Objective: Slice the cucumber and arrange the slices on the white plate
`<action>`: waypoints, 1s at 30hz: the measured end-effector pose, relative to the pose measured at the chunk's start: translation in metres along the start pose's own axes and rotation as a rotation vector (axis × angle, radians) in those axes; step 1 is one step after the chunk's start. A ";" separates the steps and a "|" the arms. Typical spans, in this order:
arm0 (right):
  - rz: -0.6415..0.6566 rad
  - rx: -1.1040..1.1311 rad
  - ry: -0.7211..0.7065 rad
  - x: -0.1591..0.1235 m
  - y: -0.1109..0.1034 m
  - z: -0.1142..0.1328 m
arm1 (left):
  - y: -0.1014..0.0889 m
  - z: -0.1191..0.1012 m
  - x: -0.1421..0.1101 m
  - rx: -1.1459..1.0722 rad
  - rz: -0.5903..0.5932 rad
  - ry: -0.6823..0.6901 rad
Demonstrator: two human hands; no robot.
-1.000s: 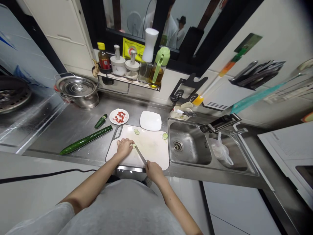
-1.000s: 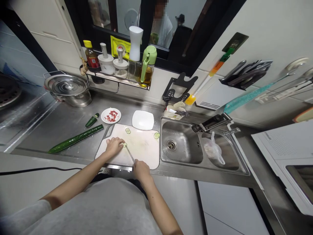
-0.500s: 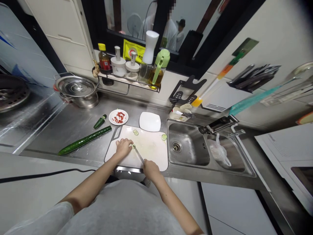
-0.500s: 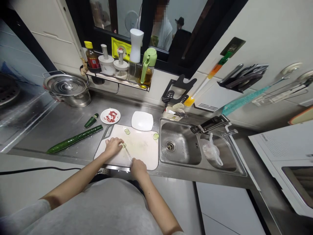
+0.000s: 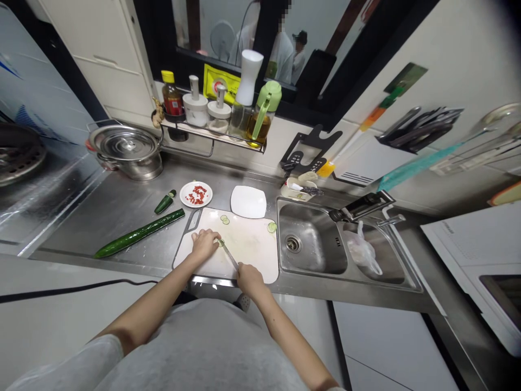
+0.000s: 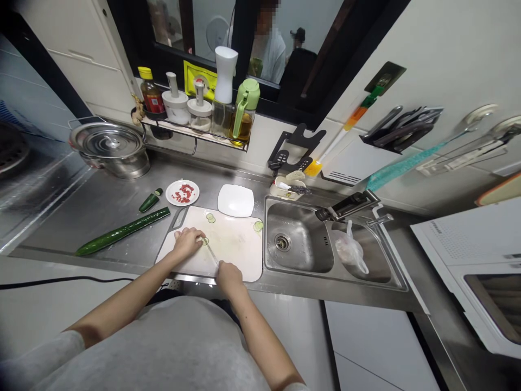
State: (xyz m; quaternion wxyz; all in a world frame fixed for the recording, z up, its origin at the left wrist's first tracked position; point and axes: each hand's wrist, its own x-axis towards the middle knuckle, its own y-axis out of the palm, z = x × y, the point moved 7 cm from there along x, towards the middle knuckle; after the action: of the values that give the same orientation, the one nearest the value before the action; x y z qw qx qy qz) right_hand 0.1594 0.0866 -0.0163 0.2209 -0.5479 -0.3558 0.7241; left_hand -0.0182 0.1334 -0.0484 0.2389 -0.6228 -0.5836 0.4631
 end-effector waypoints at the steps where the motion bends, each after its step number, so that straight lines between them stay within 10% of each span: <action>1: 0.000 0.001 -0.001 0.000 0.000 0.000 | 0.000 0.000 0.000 0.000 0.000 0.001; 30: -0.044 0.107 -0.002 -0.025 0.006 -0.028 | -0.003 -0.009 -0.001 0.034 -0.008 0.013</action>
State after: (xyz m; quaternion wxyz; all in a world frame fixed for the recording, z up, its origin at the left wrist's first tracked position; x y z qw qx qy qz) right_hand 0.1938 0.0729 -0.0088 0.2654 -0.5265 -0.3290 0.7377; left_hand -0.0117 0.1357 -0.0411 0.2550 -0.6192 -0.5766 0.4681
